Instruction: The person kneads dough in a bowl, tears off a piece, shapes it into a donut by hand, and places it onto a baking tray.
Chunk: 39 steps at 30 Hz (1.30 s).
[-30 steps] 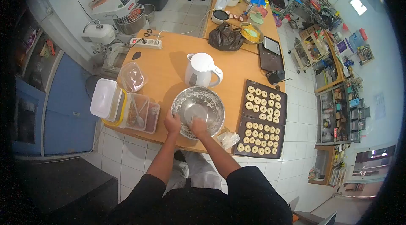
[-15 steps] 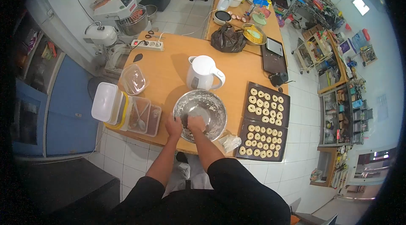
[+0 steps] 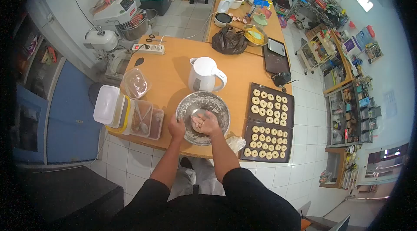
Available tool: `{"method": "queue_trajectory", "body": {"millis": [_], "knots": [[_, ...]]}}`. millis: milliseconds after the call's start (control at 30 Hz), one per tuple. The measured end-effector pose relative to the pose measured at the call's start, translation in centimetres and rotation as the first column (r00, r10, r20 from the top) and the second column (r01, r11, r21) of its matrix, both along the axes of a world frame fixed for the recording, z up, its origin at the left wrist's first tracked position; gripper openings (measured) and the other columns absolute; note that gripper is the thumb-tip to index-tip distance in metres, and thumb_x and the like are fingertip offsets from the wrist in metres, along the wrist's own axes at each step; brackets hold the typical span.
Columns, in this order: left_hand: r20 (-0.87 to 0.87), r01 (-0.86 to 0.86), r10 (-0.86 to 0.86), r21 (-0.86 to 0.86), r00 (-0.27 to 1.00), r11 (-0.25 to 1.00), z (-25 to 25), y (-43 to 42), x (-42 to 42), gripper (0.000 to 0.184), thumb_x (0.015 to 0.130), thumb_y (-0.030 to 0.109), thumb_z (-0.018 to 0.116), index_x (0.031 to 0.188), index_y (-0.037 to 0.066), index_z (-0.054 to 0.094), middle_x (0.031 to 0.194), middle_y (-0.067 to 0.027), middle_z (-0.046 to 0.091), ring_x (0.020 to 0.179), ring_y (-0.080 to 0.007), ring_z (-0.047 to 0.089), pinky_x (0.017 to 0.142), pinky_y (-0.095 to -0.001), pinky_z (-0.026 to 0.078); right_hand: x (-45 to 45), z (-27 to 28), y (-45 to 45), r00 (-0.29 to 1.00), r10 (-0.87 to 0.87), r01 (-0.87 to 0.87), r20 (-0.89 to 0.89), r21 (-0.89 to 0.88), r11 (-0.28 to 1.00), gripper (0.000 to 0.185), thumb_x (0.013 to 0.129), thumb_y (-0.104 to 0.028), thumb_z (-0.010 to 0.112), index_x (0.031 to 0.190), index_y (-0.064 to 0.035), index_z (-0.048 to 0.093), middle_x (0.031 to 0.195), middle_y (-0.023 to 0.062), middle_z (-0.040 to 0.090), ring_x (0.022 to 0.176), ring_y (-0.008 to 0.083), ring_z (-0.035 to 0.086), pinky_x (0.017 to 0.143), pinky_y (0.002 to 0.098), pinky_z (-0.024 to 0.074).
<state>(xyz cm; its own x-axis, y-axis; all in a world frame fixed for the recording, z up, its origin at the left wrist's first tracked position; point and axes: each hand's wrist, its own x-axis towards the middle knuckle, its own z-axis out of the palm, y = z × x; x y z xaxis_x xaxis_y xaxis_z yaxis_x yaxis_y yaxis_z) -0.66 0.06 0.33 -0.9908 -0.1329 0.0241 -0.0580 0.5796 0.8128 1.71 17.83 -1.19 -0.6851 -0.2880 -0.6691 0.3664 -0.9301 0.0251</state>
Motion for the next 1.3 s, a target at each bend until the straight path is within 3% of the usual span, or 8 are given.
{"method": "queue_trajectory", "body": {"millis": [267,367,433,767,900,967,1100,1300], "knots": [[-0.006,-0.003,0.003,-0.041,1.000,0.999,-0.2,-0.1,0.0,0.025,0.080,0.012,0.061,0.101,0.002,0.055,0.089,-0.0238,0.063,0.080,-0.0465,0.059,0.070,-0.0544,0.045,0.5,0.1,-0.7,0.976,0.167,-0.116,-0.141,0.313,0.943,0.045,0.089,-0.037,0.045,0.113,-0.0018,0.059,0.108,0.0161,0.066,0.077,0.0223,0.066,0.048,0.0240,0.0485],[-0.038,0.015,-0.016,-0.025,0.999,1.000,-0.4,-0.2,-0.2,0.024,0.080,0.013,0.062,0.100,0.001,0.054,0.088,-0.0242,0.063,0.081,-0.0470,0.059,0.071,-0.0544,0.045,-0.3,-0.4,-2.0,0.808,0.590,-0.525,-0.002,0.455,0.719,0.040,0.085,-0.034,0.044,0.089,-0.0028,0.069,0.072,0.0083,0.070,0.056,0.0166,0.063,0.040,0.0229,0.0417],[-0.015,0.012,-0.013,-0.047,1.000,0.999,-0.3,-0.1,-0.2,0.024,0.080,0.013,0.062,0.099,0.001,0.054,0.088,-0.0244,0.063,0.081,-0.0471,0.059,0.071,-0.0546,0.045,-0.4,-0.2,-3.1,0.508,0.791,-0.573,0.340,0.819,0.016,0.042,0.084,-0.035,0.043,0.076,-0.0035,0.070,0.067,0.0108,0.068,0.053,0.0172,0.060,0.041,0.0266,0.0416],[0.039,-0.019,0.023,-0.083,0.999,0.996,1.3,-0.1,0.1,0.028,0.081,0.016,0.061,0.106,0.003,0.056,0.091,-0.0245,0.063,0.084,-0.0471,0.059,0.072,-0.0547,0.045,-4.0,-5.3,-4.0,0.180,0.695,-0.194,0.696,0.717,-0.669,0.041,0.084,-0.029,0.047,0.060,-0.0003,0.062,0.063,0.0162,0.063,0.065,0.0286,0.063,0.069,0.0409,0.0475],[-0.021,-0.002,0.000,-0.105,1.000,0.994,-0.5,-0.1,-0.4,0.031,0.081,0.015,0.061,0.109,0.002,0.057,0.092,-0.0248,0.064,0.084,-0.0467,0.060,0.073,-0.0539,0.046,-2.1,-6.5,-4.3,0.498,0.728,-0.150,0.471,0.874,-0.462,0.038,0.085,-0.028,0.050,0.060,-0.0003,0.060,0.066,0.0151,0.064,0.058,0.0264,0.061,0.062,0.0383,0.0473],[0.011,0.038,-0.038,-0.052,0.999,0.998,-0.5,-0.1,-0.9,0.030,0.081,0.015,0.061,0.107,0.001,0.056,0.092,-0.0249,0.064,0.084,-0.0465,0.060,0.073,-0.0531,0.046,-1.8,-4.3,-5.7,0.842,0.367,-0.434,0.396,0.901,0.024,0.036,0.086,-0.029,0.051,0.063,-0.0028,0.061,0.060,0.0104,0.060,0.047,0.0210,0.054,0.046,0.0346,0.0420],[0.058,0.071,-0.065,-0.107,0.996,0.992,0.4,-0.2,-1.2,0.030,0.080,0.015,0.062,0.107,0.002,0.057,0.091,-0.0248,0.064,0.083,-0.0464,0.060,0.074,-0.0528,0.047,-2.3,-8.0,-5.1,0.928,0.256,-0.354,0.270,0.852,0.386,0.030,0.087,-0.032,0.051,0.078,-0.0054,0.064,0.058,0.0048,0.056,0.039,0.0157,0.044,0.035,0.0294,0.0317],[0.057,0.041,-0.036,-0.082,0.998,0.996,0.4,0.0,-1.0,0.029,0.080,0.015,0.062,0.106,0.003,0.057,0.089,-0.0248,0.064,0.082,-0.0466,0.060,0.073,-0.0531,0.046,-1.6,-2.3,-1.3,0.974,0.189,-0.192,-0.124,-0.012,0.981,0.043,0.089,-0.040,0.051,0.116,-0.0072,0.059,0.074,0.0077,0.064,0.043,0.0148,0.047,0.034,0.0219,0.0338]]}}
